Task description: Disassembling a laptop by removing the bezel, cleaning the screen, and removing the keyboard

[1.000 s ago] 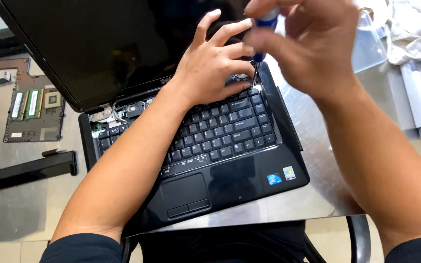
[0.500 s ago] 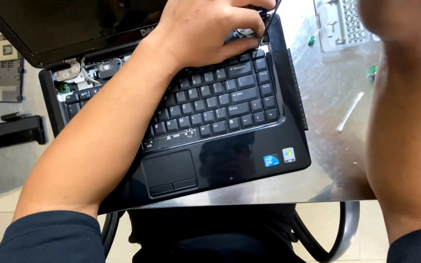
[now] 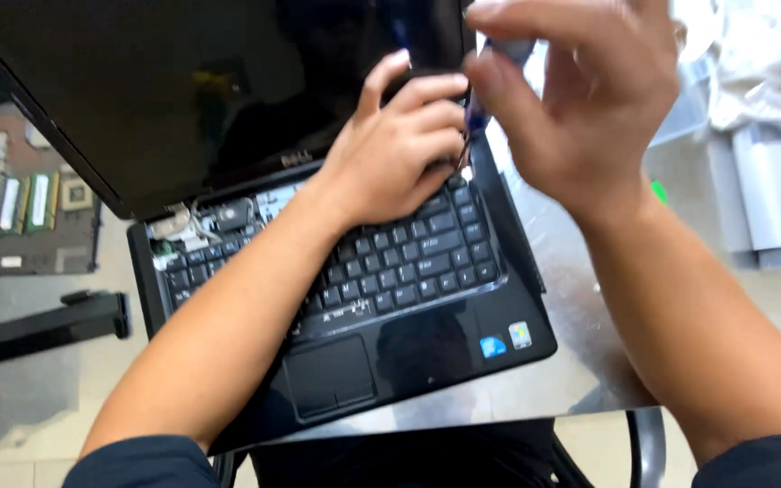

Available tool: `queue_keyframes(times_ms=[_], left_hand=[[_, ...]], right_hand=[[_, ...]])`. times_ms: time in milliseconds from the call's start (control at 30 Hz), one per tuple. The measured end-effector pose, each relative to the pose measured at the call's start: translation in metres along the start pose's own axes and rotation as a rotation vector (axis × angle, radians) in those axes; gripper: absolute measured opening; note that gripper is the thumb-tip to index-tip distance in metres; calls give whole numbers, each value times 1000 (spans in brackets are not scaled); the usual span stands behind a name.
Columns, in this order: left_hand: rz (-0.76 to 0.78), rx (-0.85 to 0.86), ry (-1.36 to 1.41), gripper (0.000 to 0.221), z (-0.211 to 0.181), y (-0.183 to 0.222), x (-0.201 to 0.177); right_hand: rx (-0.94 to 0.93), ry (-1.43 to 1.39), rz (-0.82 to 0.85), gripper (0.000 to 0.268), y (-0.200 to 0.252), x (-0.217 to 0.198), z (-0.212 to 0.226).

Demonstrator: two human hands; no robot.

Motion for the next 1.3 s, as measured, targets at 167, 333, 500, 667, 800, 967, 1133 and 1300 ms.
queue_keyframes(times_ms=[167, 333, 500, 667, 800, 967, 1133, 1300], left_hand=[[19, -28, -13, 4, -1, 1, 2], [17, -18, -52, 5, -2, -1, 0], [19, -3, -93, 10, -1, -2, -4], [10, 5, -86, 10, -2, -4, -3], [24, -21, -72, 10, -2, -2, 2], [54, -43, -99, 12, -2, -3, 6], [81, -66, -50, 6, -2, -1, 3], [56, -56, -52, 3, -1, -2, 5]], right_hand=[[-42, -83, 73, 40, -18, -4, 21], [61, 67, 352, 22, -33, -21, 27], [90, -129, 483, 23, -41, -31, 29], [-4, -16, 300, 21, -34, -27, 24], [82, -82, 263, 19, -23, -22, 33], [129, 52, 38, 22, 11, -7, 25], [92, -37, -67, 31, 19, -5, 25], [129, -31, -111, 29, 31, -7, 21]])
Point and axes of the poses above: each hand's wrist, its own y-axis away from the middle knuckle, its own x-axis out of the palm, z = x × y, the point moved 2 cm from there along -y, towards the middle knuckle, and after that the axes turned 3 degrees about x, right-handed, at the moved point
